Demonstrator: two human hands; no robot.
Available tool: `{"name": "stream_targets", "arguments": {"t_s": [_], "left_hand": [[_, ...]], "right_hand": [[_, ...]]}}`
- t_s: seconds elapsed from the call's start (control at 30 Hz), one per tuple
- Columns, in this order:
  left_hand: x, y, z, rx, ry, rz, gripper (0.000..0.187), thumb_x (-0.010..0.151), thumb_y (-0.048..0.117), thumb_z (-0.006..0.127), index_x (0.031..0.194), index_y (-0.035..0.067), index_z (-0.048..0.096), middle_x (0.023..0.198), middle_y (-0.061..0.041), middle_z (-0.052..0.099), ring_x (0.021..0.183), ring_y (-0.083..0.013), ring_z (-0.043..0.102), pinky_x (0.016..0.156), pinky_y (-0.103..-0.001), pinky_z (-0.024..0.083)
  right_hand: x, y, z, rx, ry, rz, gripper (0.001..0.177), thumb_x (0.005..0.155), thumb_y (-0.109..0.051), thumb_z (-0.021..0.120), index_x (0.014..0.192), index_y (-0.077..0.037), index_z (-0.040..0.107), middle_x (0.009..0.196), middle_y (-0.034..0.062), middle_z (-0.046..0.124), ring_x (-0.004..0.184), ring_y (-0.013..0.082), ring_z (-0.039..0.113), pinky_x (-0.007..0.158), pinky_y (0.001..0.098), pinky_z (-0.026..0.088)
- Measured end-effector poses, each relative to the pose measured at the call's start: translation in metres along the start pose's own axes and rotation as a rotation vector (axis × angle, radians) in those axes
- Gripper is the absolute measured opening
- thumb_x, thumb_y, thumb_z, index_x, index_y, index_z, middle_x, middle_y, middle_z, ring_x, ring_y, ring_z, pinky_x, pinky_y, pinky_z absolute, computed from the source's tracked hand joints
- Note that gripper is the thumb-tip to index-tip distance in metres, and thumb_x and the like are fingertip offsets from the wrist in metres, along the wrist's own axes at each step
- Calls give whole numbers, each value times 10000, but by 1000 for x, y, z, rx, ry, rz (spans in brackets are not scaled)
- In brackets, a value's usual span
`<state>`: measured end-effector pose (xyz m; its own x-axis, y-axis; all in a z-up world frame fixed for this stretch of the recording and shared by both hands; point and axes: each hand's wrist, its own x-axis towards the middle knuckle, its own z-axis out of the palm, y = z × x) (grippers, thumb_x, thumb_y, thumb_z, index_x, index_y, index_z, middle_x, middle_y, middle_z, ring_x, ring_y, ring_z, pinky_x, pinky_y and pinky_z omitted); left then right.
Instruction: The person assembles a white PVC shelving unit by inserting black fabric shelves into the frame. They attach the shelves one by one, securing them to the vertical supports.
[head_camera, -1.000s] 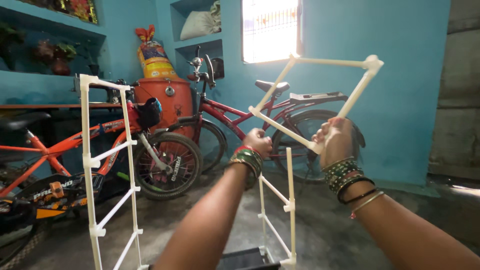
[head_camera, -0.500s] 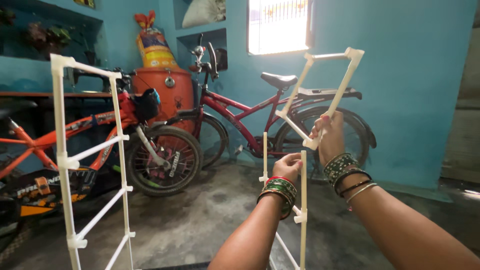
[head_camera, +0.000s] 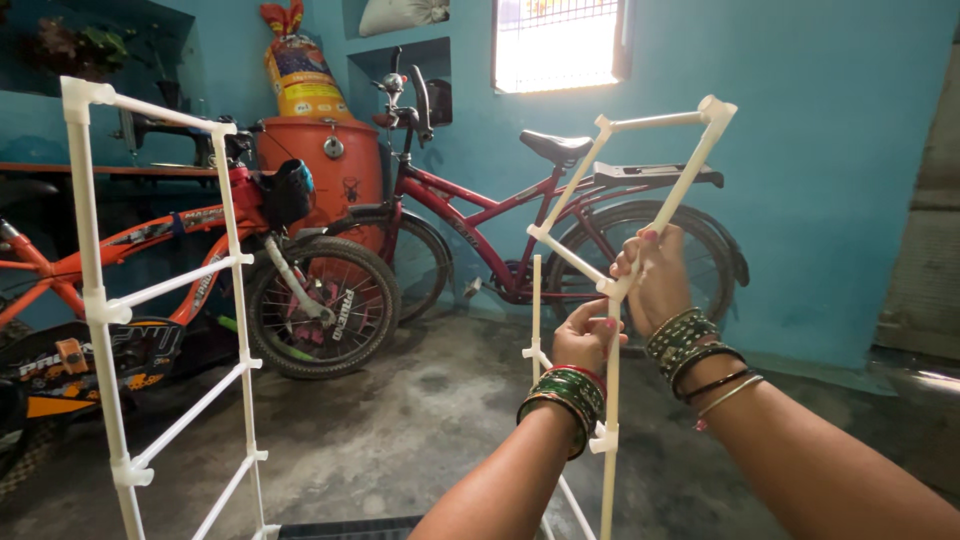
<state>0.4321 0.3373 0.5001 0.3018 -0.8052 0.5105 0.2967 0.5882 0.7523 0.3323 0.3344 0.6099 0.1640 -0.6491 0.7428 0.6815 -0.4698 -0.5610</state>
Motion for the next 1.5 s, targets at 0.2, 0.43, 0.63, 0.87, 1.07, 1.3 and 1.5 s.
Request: {"name": "stream_targets", "arguments": {"t_s": [0.2,0.43,0.63,0.87,1.07,1.3,1.5], "left_hand": [[-19,11,7,-5,30,-1,305,928,71,690,1231,66,727,868,-36,718,706,-94,671,599,-238,509],[-17,12,5,24,6,-28,289,936,83,676,1220,55,725,853,-41,715,692,-106,675,569,-237,508],[-2,0,-13,10,-79,-14,301,941,82,666,1234,48,723,862,-37,702,706,-115,691,629,-241,564],[9,-3,-15,44,-96,-64,242,964,119,658,1176,23,727,838,-48,708,678,-135,688,615,-267,566],[9,-13,-3,190,-95,-33,242,981,135,640,1182,50,746,782,-43,701,646,-100,627,549,-257,467],[17,-34,11,-26,-208,53,311,906,-31,638,1204,-43,726,993,-51,762,829,-88,684,720,-239,548],[8,-24,8,-140,-238,-20,318,858,-81,686,1173,-48,715,1030,-93,758,850,-122,697,738,-267,567]], "right_hand": [[-14,-9,7,10,23,30,95,1109,-220,395,1104,-130,366,841,27,427,705,140,454,687,353,497],[-17,-13,15,-59,-27,18,170,1095,-285,450,1112,-134,375,801,19,440,661,127,463,591,305,482],[-17,-3,22,-79,-53,29,160,1087,-275,460,1122,-134,392,786,7,433,635,108,449,557,273,442],[-8,15,20,-239,-181,-13,178,1116,-298,447,1122,-122,419,778,-30,407,620,63,389,539,235,374],[-12,13,10,-258,-48,-54,160,1126,-276,412,1106,-117,426,730,-49,373,567,40,345,498,221,346],[-17,26,10,-925,381,-558,23,1091,-61,485,1112,-60,493,891,56,568,779,193,592,704,383,501],[-22,25,21,-956,452,-530,90,1054,4,485,1130,-43,490,951,141,607,837,296,627,754,435,500]]}}
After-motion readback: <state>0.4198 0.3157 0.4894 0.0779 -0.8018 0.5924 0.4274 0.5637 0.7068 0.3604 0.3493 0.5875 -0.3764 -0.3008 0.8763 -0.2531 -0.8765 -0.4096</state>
